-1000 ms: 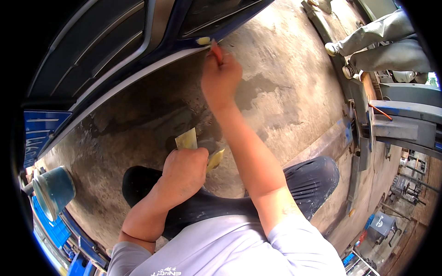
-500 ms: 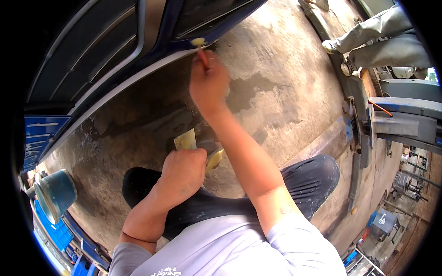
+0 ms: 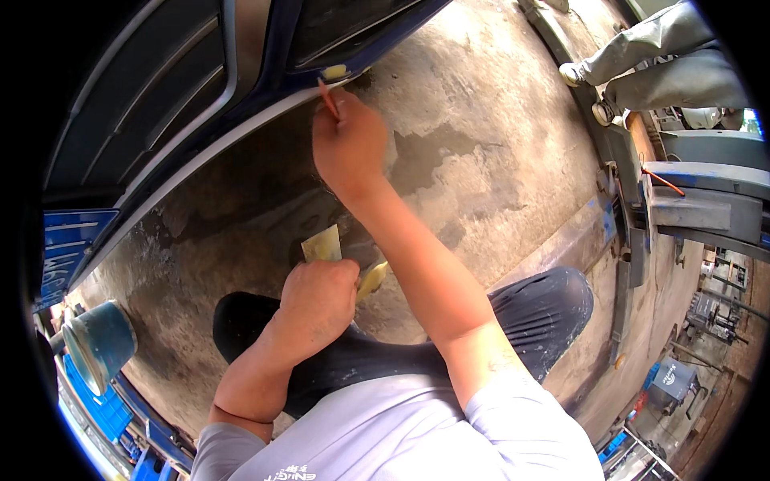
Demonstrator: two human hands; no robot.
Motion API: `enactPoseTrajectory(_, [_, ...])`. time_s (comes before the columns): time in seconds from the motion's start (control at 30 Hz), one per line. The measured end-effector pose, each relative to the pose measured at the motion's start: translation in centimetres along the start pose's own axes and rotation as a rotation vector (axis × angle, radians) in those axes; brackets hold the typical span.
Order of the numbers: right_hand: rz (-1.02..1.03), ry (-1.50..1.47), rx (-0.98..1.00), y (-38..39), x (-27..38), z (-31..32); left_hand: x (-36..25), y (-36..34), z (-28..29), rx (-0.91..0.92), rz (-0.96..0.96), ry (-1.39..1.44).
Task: The person applies a yellow body filler to the rear bumper and wheel arch of a blue car using a spreader and a small orange block. They repeatedly scoop filler from a metal sheet and smooth it onto the car's surface in a workshop setting.
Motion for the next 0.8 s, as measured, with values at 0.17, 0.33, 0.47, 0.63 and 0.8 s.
enactPoseTrajectory(0.17, [-0.063, -0.067, -0.129, -1.6, -2.9, 1.4, 0.1, 0.1, -0.1, 0.001, 0.014, -0.012])
enactPoseTrajectory(0.33, [-0.134, -0.147, -0.086, -2.3, -4.3, 0.6, 0.0, 0.2, -0.2, 0.000, 0.011, -0.004])
enactPoseTrajectory(0.47, [-0.085, -0.315, -0.026, -0.5, -3.3, -1.6, -0.2, 0.0, 0.0, 0.003, 0.008, -0.001])
enactPoseTrajectory(0.63, [-0.092, -0.449, -0.095, -0.5, -4.3, -1.3, -0.3, 0.0, 0.0, -0.007, 0.001, -0.004])
enactPoseTrajectory(0.8, [-0.064, -0.093, -0.143, -1.6, -2.7, 0.5, -0.1, 0.2, -0.2, 0.006, 0.012, -0.019])
Point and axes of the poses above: each hand's wrist, its own y-axis away from the middle knuckle, its own z-axis out of the back of the hand, x = y × z, the point moved 5 cm from there along -y, towards the middle knuckle, and after that the axes turned 4 degrees about -z, right-handed, at the moved point
